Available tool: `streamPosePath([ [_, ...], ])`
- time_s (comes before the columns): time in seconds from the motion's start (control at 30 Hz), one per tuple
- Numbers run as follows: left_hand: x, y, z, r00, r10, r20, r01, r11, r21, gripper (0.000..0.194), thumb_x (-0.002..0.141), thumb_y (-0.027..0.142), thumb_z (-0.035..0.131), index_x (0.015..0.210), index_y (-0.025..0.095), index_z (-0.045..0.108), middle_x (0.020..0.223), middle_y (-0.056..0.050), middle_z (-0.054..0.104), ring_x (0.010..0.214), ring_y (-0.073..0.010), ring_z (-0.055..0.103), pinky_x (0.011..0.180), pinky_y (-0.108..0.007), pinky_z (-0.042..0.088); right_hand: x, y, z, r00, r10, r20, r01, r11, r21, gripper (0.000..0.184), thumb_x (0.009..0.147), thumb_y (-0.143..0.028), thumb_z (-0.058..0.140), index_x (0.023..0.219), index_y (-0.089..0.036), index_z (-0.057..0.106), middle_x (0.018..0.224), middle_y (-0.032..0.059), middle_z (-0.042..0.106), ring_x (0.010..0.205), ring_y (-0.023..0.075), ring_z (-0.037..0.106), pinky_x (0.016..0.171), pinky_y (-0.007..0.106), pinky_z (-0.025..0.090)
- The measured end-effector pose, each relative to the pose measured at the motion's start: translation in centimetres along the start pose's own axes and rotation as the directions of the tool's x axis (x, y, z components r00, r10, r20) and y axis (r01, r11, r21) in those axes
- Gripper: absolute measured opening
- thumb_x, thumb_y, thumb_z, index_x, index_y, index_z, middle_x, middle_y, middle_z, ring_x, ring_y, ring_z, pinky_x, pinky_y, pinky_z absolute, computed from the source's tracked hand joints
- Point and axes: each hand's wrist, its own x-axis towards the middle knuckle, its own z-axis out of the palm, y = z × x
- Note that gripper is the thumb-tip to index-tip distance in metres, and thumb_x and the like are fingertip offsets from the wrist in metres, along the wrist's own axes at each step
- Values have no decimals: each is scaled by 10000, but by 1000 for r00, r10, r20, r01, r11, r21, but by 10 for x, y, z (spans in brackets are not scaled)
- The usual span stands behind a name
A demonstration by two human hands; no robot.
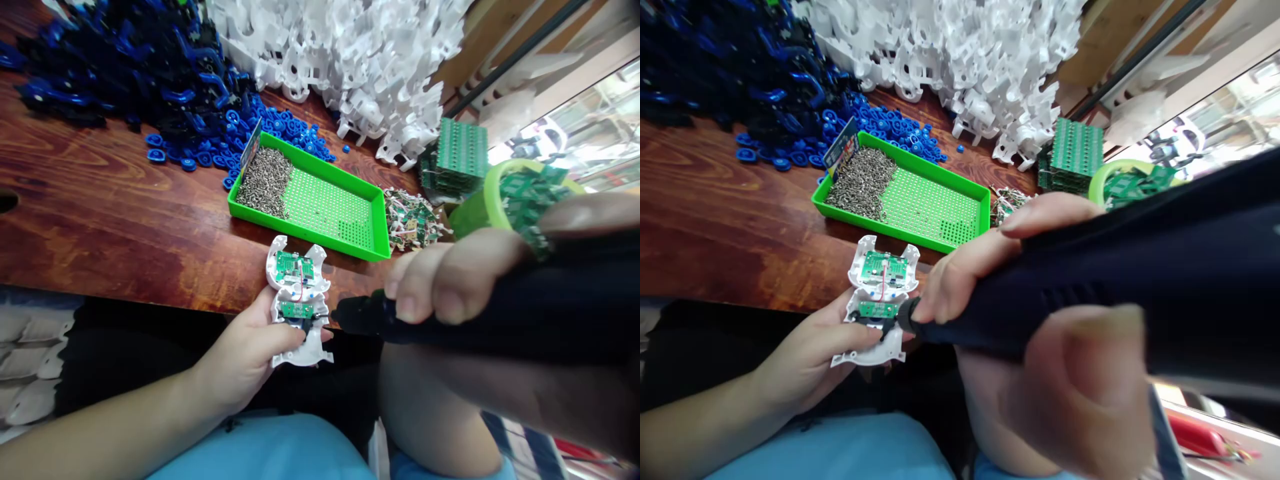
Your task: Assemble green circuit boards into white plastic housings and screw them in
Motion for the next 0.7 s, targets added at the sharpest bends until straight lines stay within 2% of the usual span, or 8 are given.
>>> streamPosePath([
  [0.13, -1, 1, 1, 1000, 2, -6, -2, 1000, 20, 475, 676, 0, 591, 1121, 159, 543, 907, -42, 733, 698, -173, 690, 632, -251, 513, 1, -5, 12, 999, 4, -36, -3, 1000, 29, 203, 759, -508, 610, 816, -315, 582, 538, -25, 523, 440, 160, 524, 449, 362, 462],
  [0.27, -2, 2, 3, 1000, 0, 0, 0, 999, 40, 473, 670, -1, 582, 1111, 166, 548, 942, -39, 730, 660, -152, 684, 605, -236, 493, 2, 1, 10, 999, 18, -38, -16, 999, 38, 250, 807, -510, 554, 783, -262, 575, 515, -24, 533, 422, 151, 532, 439, 340, 466],
  [0.4, -1, 2, 3, 1000, 7, 2, -7, 999, 44, 459, 673, 13, 587, 1103, 166, 543, 949, -44, 729, 704, -166, 688, 614, -240, 496, -1, 6, 9, 997, 40, -66, -37, 998, 54, 274, 850, -507, 491, 828, -243, 563, 494, -34, 536, 394, 146, 517, 417, 322, 457],
  [0.57, -2, 1, 2, 1000, -4, -17, 6, 996, 86, 477, 703, 39, 590, 1153, 176, 510, 922, -35, 724, 815, -195, 686, 683, -262, 517, -6, -1, 15, 987, 126, -101, -123, 992, 34, 323, 764, -546, 595, 739, -234, 514, 504, -30, 528, 433, 169, 536, 499, 374, 497],
  [0.7, -3, -4, 1, 1000, 17, -13, -16, 994, 108, 507, 737, 47, 567, 1212, 198, 475, 961, -35, 713, 872, -204, 678, 722, -270, 516, -10, -6, 20, 979, 151, -135, -149, 989, 21, 318, 765, -537, 605, 744, -234, 511, 510, -31, 524, 448, 163, 528, 529, 379, 494],
])
